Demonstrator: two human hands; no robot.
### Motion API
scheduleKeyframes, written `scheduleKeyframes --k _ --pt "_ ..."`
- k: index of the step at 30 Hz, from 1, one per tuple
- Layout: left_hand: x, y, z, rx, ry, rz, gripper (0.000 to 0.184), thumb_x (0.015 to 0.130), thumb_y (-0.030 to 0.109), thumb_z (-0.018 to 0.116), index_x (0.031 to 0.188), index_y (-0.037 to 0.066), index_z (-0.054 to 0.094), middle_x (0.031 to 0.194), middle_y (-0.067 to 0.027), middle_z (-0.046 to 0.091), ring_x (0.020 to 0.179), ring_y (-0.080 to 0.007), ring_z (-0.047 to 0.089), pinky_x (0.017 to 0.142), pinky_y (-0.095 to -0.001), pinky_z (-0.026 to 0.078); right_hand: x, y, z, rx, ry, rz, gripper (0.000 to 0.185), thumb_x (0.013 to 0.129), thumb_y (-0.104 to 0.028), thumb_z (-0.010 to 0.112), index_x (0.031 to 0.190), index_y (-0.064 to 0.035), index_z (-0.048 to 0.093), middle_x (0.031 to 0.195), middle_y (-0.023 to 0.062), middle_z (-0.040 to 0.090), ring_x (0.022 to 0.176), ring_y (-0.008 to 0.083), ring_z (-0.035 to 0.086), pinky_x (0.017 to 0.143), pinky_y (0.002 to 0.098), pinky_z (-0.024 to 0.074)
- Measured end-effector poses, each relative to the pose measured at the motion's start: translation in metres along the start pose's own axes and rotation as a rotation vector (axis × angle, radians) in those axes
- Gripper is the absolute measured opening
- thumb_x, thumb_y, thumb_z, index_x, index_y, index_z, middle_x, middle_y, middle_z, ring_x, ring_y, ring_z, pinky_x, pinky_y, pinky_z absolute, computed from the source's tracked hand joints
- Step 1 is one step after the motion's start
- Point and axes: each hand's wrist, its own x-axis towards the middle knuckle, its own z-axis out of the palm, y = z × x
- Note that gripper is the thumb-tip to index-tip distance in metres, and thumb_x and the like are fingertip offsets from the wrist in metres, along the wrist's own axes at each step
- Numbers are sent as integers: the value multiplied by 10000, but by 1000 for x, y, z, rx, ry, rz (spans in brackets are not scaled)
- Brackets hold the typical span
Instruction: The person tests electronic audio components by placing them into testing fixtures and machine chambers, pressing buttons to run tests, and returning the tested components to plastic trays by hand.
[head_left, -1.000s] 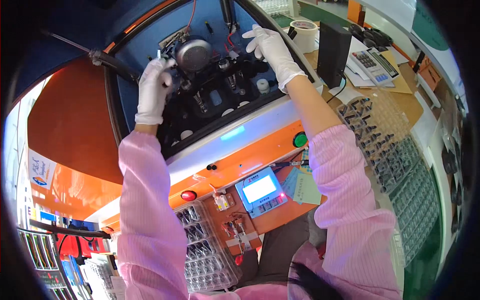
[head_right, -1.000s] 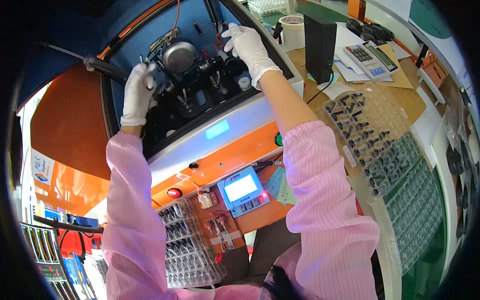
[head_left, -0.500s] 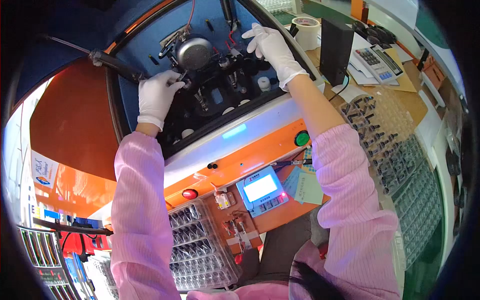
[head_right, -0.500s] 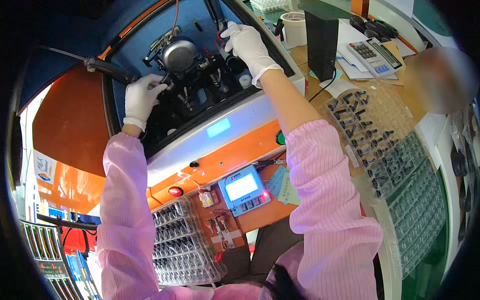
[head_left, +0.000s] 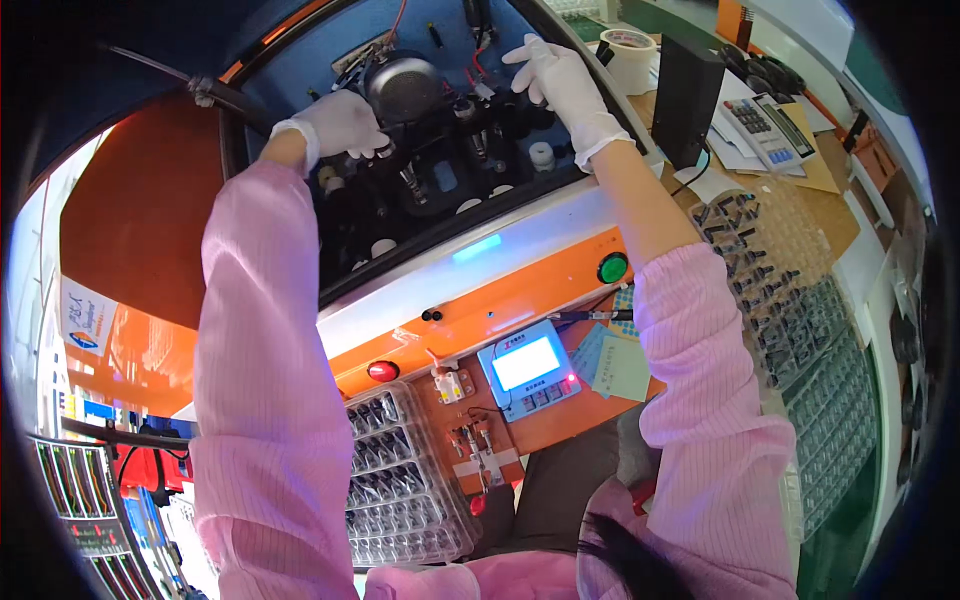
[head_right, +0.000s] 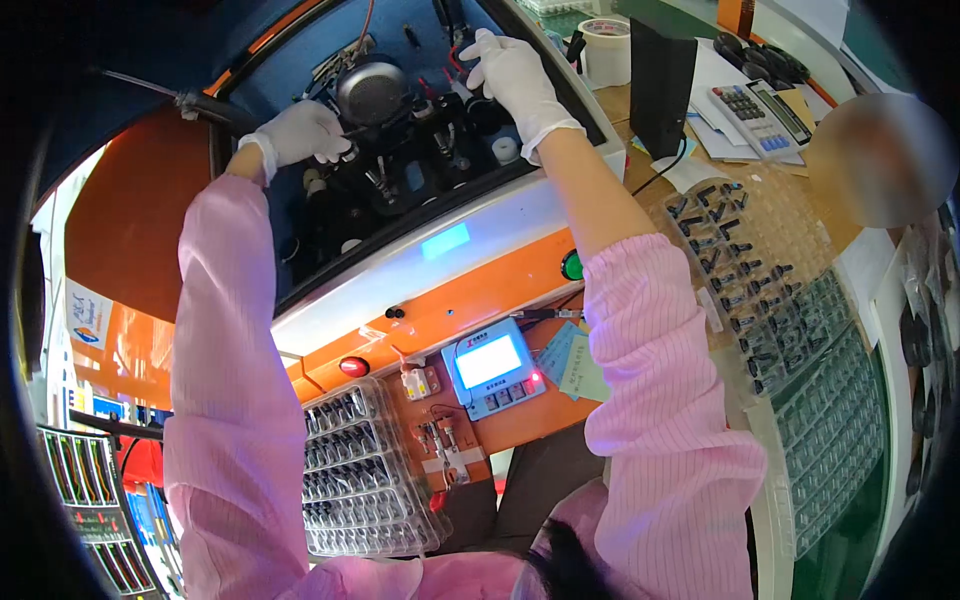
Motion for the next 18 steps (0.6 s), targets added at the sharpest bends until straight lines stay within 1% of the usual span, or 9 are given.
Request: scheduleKeyframes --k 2,3,7,10,11,13,15,17,18 --pt "-9 22 6 215 81 -222 320 773 306 739 900 14 709 859 -117 706 779 -229 677 718 -355 527 2 2 0 -5 0 -13 469 1013 -389 362 1022 -58 694 688 33 624 531 89 445 519 254 375" --pt "-10 27 9 214 79 -226 320 773 306 739 900 14 709 859 -117 706 779 -229 677 718 -355 527 2 3 -1 -11 0 -21 471 1013 -392 362 1023 -59 695 689 32 623 533 87 444 517 253 373" --pt "-20 26 16 224 144 -331 442 756 392 739 986 16 697 891 -119 710 833 -221 681 730 -349 529 -2 0 -2 42 -5 -4 464 1013 -391 369 1016 -61 695 690 31 617 528 84 438 509 256 368" --pt "-50 9 33 -150 595 -76 424 827 362 679 1081 23 665 905 -125 703 817 -229 679 728 -338 524 -2 2 -4 36 -14 -32 456 1011 -391 380 1008 -63 696 693 27 615 523 82 435 503 255 363" --pt "-67 11 34 -143 599 -73 424 827 362 679 1081 23 665 905 -125 703 817 -229 679 728 -338 524 -3 3 -4 37 -12 -43 452 1010 -392 385 1004 -64 696 694 25 615 521 81 433 500 255 361" --pt "-109 15 40 -316 745 124 379 889 324 607 1115 21 637 910 -135 694 801 -227 666 719 -323 515 -7 5 -6 57 -1 -51 432 1008 -377 398 999 -63 694 690 21 608 522 79 432 498 250 357" --pt "-164 27 55 -482 514 243 317 927 280 553 1079 16 641 896 -133 685 781 -209 649 714 -309 504 -9 0 -4 78 -8 -65 393 1002 -348 424 989 -61 690 682 12 595 524 73 428 495 240 349" --pt "-201 27 84 -560 178 241 298 926 271 542 1024 6 634 889 -116 683 743 -248 624 713 -345 501 -16 -7 -2 67 9 -88 368 999 -324 435 989 -55 686 676 7 583 527 67 423 494 234 343" --pt "-218 25 107 -445 151 209 268 920 270 545 973 25 641 880 -96 681 744 -260 628 716 -369 490 -23 -11 -1 50 37 -102 343 996 -299 446 989 -50 682 669 1 570 529 62 417 493 229 336"
